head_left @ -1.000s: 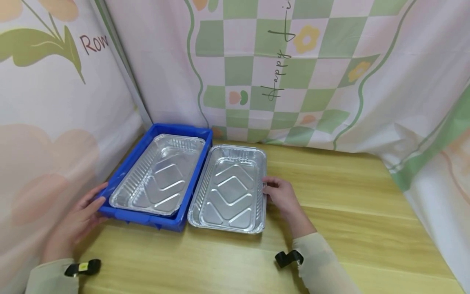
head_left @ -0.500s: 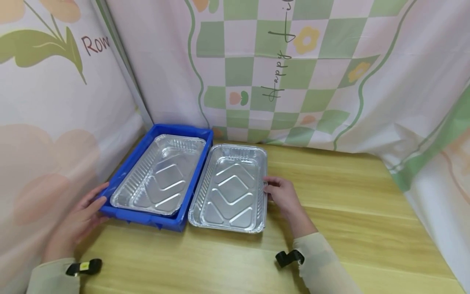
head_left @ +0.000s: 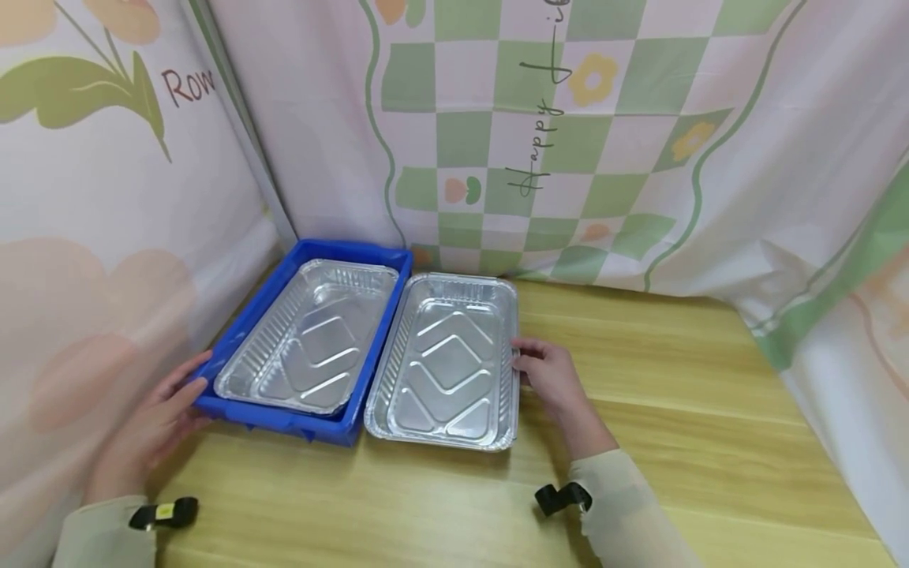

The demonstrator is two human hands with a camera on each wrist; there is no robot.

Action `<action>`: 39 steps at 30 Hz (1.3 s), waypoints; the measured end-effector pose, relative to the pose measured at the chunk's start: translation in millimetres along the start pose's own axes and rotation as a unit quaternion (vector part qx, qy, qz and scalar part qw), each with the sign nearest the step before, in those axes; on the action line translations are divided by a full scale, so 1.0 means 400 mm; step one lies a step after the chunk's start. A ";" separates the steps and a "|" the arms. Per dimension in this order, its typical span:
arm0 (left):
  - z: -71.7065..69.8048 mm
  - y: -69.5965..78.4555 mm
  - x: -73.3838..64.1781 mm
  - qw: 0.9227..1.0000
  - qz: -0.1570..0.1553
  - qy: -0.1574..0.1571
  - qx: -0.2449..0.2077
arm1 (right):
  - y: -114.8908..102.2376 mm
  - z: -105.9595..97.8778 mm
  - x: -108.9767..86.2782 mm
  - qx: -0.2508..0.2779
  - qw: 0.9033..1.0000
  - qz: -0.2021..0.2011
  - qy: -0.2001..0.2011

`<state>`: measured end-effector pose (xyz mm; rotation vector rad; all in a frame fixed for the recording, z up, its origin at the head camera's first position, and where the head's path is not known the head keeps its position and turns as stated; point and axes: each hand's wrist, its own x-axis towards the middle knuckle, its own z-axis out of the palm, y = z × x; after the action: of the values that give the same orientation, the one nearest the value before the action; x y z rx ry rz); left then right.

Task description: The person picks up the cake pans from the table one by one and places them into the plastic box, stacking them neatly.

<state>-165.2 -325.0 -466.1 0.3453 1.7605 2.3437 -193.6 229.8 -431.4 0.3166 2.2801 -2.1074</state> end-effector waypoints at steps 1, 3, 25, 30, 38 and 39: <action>0.000 0.001 0.000 1.000 0.003 -0.001 0.003 | -0.002 0.000 -0.002 -0.001 1.000 0.000 0.000; 0.001 0.002 0.000 1.000 0.006 -0.004 0.005 | -0.006 0.000 -0.006 -0.001 1.000 -0.002 -0.001; 0.001 0.003 -0.001 1.000 -0.003 0.006 0.029 | -0.042 -0.019 -0.029 0.005 1.000 -0.004 -0.001; 0.000 -0.001 -0.001 0.999 -0.007 0.009 0.032 | -0.045 -0.019 -0.034 0.005 1.000 -0.003 -0.003; -0.003 -0.002 -0.003 0.999 -0.002 0.004 0.034 | -0.078 -0.005 -0.058 0.018 0.999 -0.021 -0.024; -0.002 -0.002 -0.003 0.999 -0.001 0.004 0.033 | -0.082 -0.004 -0.060 0.019 0.999 -0.024 -0.027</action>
<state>-164.3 -326.0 -467.2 0.3437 1.8434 2.2931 -175.3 225.9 -395.5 0.2061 2.2434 -2.1563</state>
